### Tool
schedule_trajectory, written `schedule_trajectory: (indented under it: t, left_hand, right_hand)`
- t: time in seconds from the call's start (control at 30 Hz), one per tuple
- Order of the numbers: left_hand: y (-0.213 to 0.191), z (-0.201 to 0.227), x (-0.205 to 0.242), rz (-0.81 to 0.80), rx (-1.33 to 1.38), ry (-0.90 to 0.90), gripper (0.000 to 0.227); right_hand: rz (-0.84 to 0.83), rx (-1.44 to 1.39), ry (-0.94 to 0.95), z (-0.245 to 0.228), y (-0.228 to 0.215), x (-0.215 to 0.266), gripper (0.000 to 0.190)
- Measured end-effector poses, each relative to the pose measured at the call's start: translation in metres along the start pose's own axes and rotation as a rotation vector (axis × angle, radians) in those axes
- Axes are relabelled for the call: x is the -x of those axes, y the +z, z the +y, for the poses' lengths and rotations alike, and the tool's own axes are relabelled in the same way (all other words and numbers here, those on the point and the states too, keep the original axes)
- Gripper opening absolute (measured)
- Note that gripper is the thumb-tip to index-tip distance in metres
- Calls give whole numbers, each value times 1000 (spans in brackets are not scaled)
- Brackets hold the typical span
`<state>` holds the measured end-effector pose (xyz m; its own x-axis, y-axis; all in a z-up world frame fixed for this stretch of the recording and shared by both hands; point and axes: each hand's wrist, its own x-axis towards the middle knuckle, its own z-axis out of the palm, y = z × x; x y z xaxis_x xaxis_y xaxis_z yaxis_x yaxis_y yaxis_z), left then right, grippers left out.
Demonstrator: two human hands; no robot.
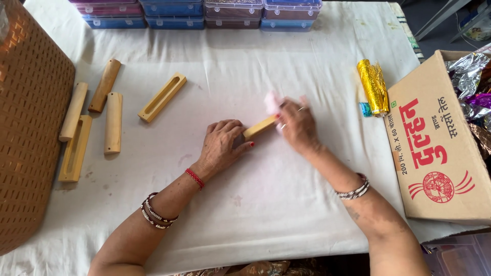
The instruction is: Cleaning wooden blocks with a cloth and wrapping them in decorative foil.
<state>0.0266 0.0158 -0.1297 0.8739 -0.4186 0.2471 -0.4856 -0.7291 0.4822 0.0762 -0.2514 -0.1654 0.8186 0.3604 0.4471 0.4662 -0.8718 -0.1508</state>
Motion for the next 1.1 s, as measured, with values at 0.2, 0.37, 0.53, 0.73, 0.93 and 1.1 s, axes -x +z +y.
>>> schedule_trajectory:
  t: [0.2,0.37,0.53,0.73,0.93,1.1]
  left_hand:
    - [21,-21,3,-2,1,72,33]
    - [12,-10,0,-31,38,-25,32]
    - [9,-11,0,-76,62,-31,33]
    - [16,-16,3,-10,91,9,40]
    - [15,-15,3,94,69,-45,46]
    - [22,-19,3,59,17,-4,30]
  right_hand:
    - [-59,-15,-459,-61,-8,-2,50]
    - [-65,18,-201,4,-6,-16,39]
    - [-27,-42,99,36,2,-6,26]
    - [74,-268,-69,-43,-10,0,37]
    - [-196,52,-350,-47,-12,-11,51]
    - [-103,12,-54,5,-13,-12,38]
